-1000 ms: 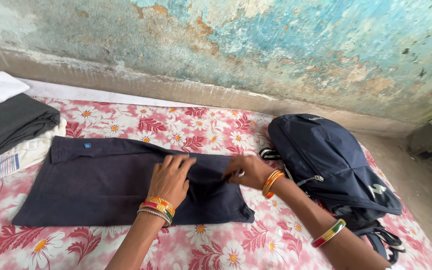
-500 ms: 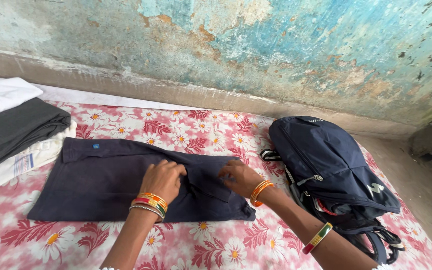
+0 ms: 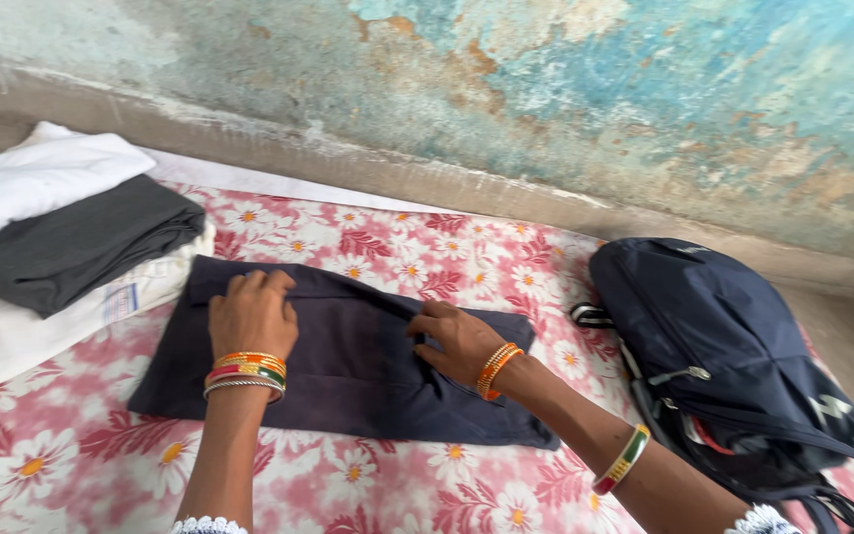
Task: The person folds a dark t-shirt, a white t-shirt, and a white polo shirt on a floral-patterned bedsheet. Each shirt is folded neatly and placed into a black backpack. The person handles the shirts one at a time, smoothing and aligning them before folding.
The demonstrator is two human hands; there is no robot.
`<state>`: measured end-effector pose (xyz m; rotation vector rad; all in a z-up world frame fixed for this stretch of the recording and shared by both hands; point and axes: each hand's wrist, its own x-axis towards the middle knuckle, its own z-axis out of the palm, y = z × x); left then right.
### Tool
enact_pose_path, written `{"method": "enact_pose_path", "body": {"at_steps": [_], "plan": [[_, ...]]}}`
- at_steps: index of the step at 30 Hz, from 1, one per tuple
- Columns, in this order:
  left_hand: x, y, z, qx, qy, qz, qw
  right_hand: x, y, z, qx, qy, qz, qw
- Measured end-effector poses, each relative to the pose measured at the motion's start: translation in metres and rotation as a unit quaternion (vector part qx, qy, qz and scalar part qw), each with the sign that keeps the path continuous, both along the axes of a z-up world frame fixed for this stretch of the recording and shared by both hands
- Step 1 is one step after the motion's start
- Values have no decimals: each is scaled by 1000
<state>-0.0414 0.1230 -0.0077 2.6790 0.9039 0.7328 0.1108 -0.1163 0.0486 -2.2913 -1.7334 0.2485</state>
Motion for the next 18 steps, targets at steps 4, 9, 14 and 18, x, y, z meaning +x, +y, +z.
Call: {"method": "enact_pose_path", "body": {"at_steps": [4,9,14,18], "plan": [[-13,30,-7,44,-6,49,998,-11,39,-7,8,21,56,998],[-7,49,-24,30,14,54,998,-9,68,-24,18,-22,60,998],[0,57,-36,21,1,59,998,7,80,-43,31,-75,-25,996],[2,64,-34,23,12,66,997,16,81,-50,42,-73,-111,990]]}}
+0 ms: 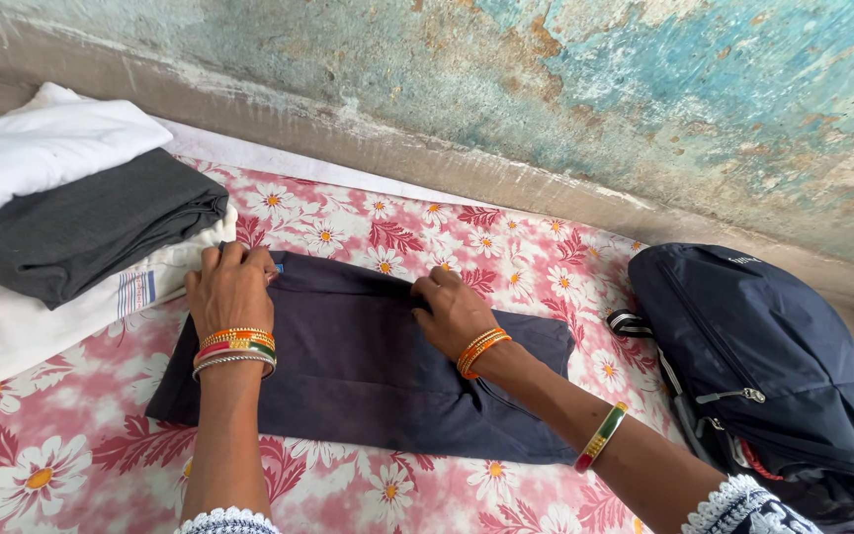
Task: The person folds a dark t-shirt, a white t-shirt, and a white polo shirt on a floral-patterned bedsheet. Each shirt is folded neatly and placed into a black backpack. The person handles the shirts one at a time, smoothing and aligning them before folding.
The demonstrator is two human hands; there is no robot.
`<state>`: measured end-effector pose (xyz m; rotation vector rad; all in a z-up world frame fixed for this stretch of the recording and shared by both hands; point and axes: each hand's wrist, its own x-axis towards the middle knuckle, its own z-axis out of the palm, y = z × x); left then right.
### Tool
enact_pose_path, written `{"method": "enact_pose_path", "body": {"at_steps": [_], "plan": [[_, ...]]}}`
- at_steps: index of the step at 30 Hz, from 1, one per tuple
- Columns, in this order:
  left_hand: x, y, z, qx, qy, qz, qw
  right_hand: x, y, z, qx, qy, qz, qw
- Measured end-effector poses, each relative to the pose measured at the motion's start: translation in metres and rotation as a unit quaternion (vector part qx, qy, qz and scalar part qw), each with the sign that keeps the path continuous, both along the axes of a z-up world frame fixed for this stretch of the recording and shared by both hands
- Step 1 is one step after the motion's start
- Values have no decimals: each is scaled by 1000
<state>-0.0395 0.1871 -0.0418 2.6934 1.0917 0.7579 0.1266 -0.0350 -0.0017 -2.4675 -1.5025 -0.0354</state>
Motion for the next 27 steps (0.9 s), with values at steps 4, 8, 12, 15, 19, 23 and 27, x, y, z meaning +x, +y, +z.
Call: {"method": "enact_pose_path", "body": {"at_steps": [4,8,12,15,19,23,27], "plan": [[-6,7,13,-30,-28,-19,999,1,-3,1,26,-37,-22,999],[-19,18,30,-59,-42,-52,996,0,-9,6,14,-25,-27,999],[-31,24,45,-89,-3,-52,995,-5,-20,11,43,56,-14,997],[-42,25,50,-130,106,-48,985,-6,-31,14,12,78,44,996],[-52,22,45,-218,128,-10,967,-8,-35,9,39,43,74,996],[-44,24,35,-124,89,41,987,-9,-33,-4,18,43,66,997],[-32,19,30,-100,59,50,992,5,-35,-12,41,77,78,993]]}}
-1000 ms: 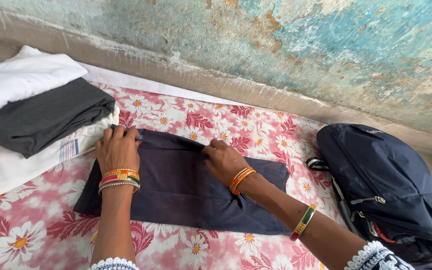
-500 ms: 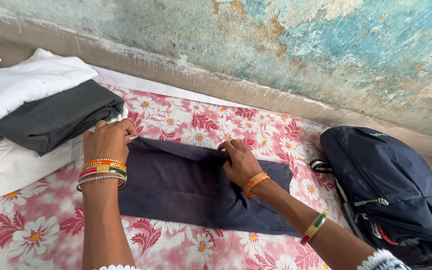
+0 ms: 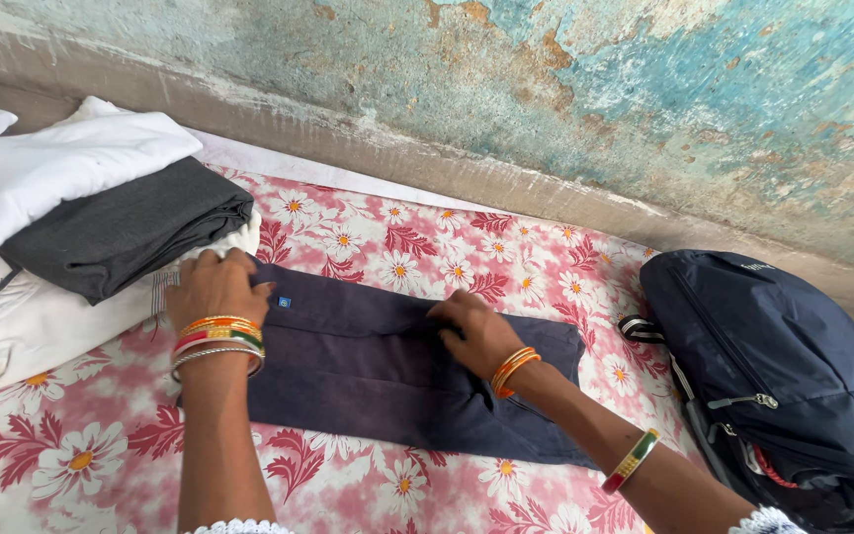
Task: The person folds a dark t-shirt, a white t-shirt, and a white polo shirt on a floral-patterned bedsheet. Each shirt is folded neatly and placed into a black backpack. The person handles the shirts one at a time, smoothing and aligning them before folding.
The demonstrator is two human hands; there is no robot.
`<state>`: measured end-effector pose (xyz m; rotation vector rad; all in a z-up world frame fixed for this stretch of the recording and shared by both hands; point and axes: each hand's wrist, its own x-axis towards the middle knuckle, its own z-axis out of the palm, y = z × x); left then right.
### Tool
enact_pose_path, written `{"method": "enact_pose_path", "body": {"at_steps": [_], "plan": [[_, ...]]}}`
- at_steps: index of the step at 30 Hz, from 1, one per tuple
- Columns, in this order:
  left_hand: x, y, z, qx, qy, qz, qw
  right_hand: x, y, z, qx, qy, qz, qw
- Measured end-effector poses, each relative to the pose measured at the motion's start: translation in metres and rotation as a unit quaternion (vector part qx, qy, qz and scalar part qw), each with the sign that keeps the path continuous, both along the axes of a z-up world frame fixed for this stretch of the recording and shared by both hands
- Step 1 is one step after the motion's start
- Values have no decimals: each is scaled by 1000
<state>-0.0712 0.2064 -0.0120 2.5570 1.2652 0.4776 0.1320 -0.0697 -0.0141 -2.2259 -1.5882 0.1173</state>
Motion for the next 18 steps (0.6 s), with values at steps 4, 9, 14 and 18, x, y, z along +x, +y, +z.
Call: {"method": "enact_pose_path", "body": {"at_steps": [4,9,14,18], "plan": [[21,-13,8,-3,-5,-95,995,20,-10,0,50,55,-150,986],[53,-50,23,-209,54,-238,947,23,-36,8,-5,39,-196,980],[68,-87,20,-159,94,-299,936,-1,-55,7,-76,-5,-137,988],[70,-96,12,-104,89,-303,943,-7,-57,6,-27,-18,-109,994]]}}
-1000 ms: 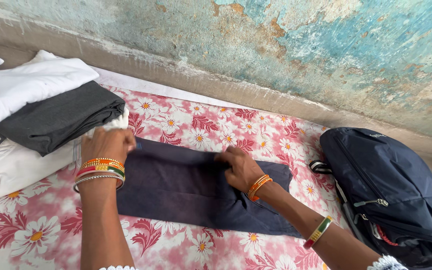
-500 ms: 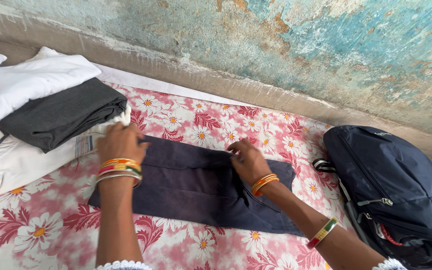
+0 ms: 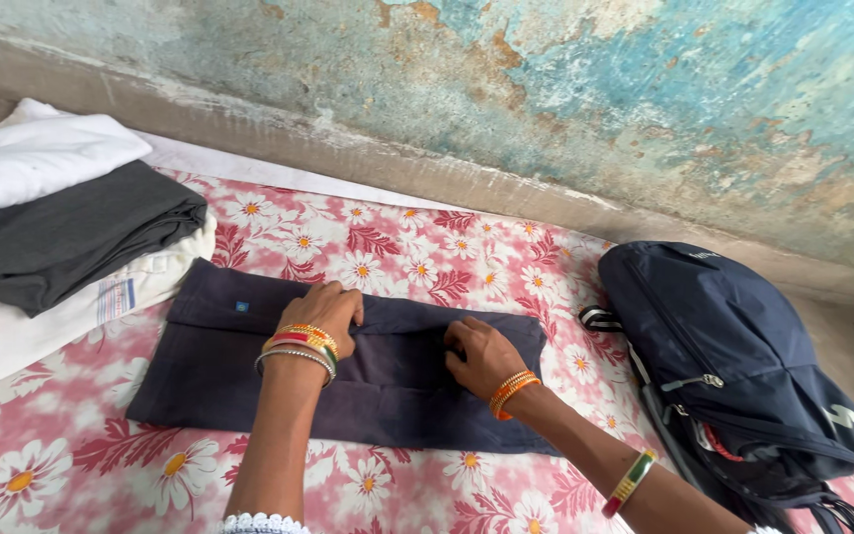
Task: The person folds a dark t-shirt, a white t-shirt, and a white polo shirt on a floral-patterned bedsheet. Each shirt is folded neatly and placed into a black backpack. The person handles the shirts one at a time, smoothing and aligning them before folding.
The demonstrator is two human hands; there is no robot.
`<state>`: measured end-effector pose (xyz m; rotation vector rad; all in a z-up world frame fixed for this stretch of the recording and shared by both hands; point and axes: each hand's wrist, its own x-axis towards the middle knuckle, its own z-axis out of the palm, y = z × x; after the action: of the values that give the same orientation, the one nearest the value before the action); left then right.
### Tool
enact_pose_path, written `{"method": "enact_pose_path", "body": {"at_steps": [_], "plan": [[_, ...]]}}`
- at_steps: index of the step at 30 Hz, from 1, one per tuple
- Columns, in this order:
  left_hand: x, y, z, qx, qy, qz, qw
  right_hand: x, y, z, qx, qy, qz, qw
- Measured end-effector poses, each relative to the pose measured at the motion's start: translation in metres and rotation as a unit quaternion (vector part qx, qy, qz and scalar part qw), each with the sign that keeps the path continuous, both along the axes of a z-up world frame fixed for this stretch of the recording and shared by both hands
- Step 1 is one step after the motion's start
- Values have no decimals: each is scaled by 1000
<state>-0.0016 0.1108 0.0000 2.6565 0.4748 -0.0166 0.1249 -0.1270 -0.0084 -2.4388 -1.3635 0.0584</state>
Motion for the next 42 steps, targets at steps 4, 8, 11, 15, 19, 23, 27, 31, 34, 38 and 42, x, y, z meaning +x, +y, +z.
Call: {"method": "enact_pose_path", "body": {"at_steps": [4,8,11,15,19,23,27,31,34,38,42], "plan": [[-4,2,-5,16,-14,1,1000,9,-1,11,22,6,-31,999],[-9,4,-6,33,-56,-3,998,13,-17,30,13,28,-6,1000],[-12,1,-5,46,-70,0,997,9,-29,33,-3,63,44,997],[-12,-7,1,67,-31,22,997,11,-42,29,-8,128,72,989],[-3,-25,6,157,-114,-2,981,22,-61,27,24,100,-64,993],[22,-78,5,111,-210,-81,968,16,-92,17,-59,111,-20,992],[29,-142,-4,-7,-214,-135,967,21,-113,7,-22,127,26,991],[28,-151,-10,-1,-197,-136,971,37,-135,7,10,80,-147,986],[29,-143,-7,-34,-149,-121,981,40,-143,6,-38,55,-242,968],[27,-138,-5,-77,-137,-90,984,34,-137,-11,-71,88,-281,953],[27,-135,-11,-80,-104,-70,989,38,-127,-41,-74,114,-343,930]]}}
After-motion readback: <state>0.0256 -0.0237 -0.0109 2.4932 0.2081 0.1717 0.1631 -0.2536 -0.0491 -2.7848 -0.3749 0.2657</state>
